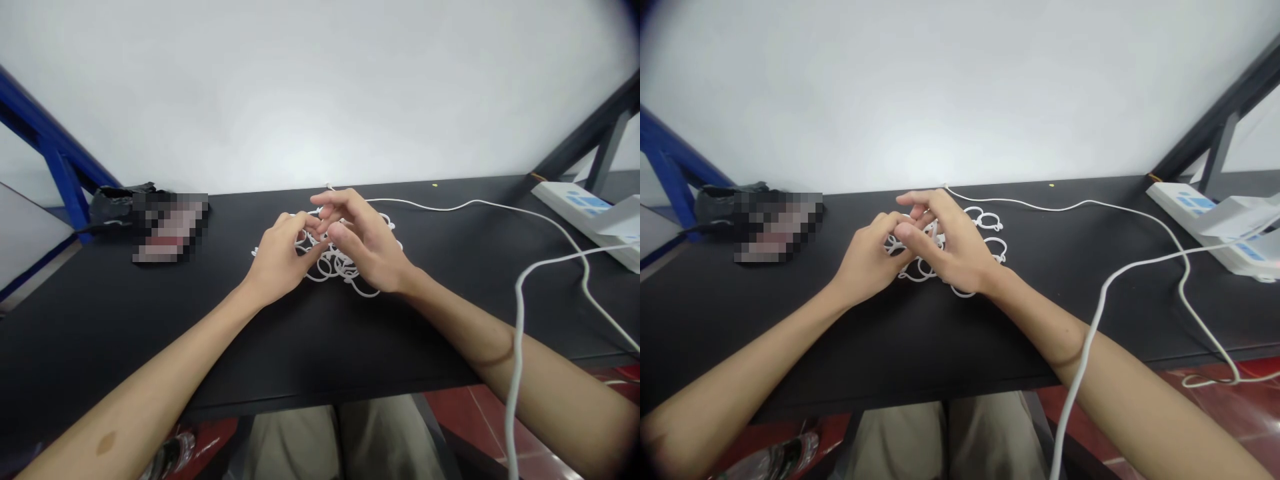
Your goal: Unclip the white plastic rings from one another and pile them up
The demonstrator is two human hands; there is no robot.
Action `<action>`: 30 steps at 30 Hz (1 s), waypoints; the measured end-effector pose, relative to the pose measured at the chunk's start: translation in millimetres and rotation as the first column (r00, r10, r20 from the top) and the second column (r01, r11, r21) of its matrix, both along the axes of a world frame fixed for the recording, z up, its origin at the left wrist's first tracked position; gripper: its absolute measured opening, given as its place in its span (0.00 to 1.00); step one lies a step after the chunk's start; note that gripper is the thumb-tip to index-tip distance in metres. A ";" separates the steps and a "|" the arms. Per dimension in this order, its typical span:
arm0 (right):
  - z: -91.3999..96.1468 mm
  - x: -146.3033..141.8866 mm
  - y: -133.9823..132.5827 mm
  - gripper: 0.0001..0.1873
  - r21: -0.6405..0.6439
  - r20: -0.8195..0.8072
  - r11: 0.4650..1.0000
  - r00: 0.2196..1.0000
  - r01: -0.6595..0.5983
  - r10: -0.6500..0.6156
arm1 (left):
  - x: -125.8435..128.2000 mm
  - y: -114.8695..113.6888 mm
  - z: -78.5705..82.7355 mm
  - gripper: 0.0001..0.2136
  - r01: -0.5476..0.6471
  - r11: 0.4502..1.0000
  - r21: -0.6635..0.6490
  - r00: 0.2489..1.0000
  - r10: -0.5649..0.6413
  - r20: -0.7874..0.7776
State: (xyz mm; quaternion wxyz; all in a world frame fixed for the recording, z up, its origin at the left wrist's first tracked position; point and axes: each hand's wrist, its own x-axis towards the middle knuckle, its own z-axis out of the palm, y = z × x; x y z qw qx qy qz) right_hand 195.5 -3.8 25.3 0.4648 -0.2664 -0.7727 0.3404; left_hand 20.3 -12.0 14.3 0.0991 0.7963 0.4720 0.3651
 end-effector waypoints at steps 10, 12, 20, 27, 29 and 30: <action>2.1 1.2 0.1 0.23 0.050 -0.023 0.995 0.996 0.081 -0.080 | 0.6 -0.1 -0.2 0.05 -0.015 1.000 0.012 1.000 0.015 0.017; 2.1 1.3 0.5 0.24 0.043 -0.031 0.996 0.997 0.077 -0.076 | 0.6 -0.5 0.5 0.04 -0.005 0.999 0.034 1.000 0.004 0.008; 3.4 0.4 -2.2 0.26 0.049 -0.024 0.996 0.997 0.074 -0.073 | -1.0 2.0 -1.9 0.03 -0.013 0.994 0.111 1.000 0.015 -0.020; 3.7 2.0 1.2 0.23 0.060 -0.021 0.987 0.988 0.151 -0.150 | -6.1 7.2 -2.0 0.04 -0.129 0.985 0.114 0.991 0.133 -0.032; 5.2 5.0 5.6 0.21 0.100 -0.001 0.967 0.972 0.233 -0.235 | -10.1 10.0 -2.0 0.04 -0.160 0.981 0.110 0.986 0.163 -0.024; 5.8 6.9 8.3 0.20 0.125 0.026 0.952 0.958 0.280 -0.286 | -12.2 11.6 -2.2 0.03 -0.170 0.980 0.106 0.985 0.173 -0.019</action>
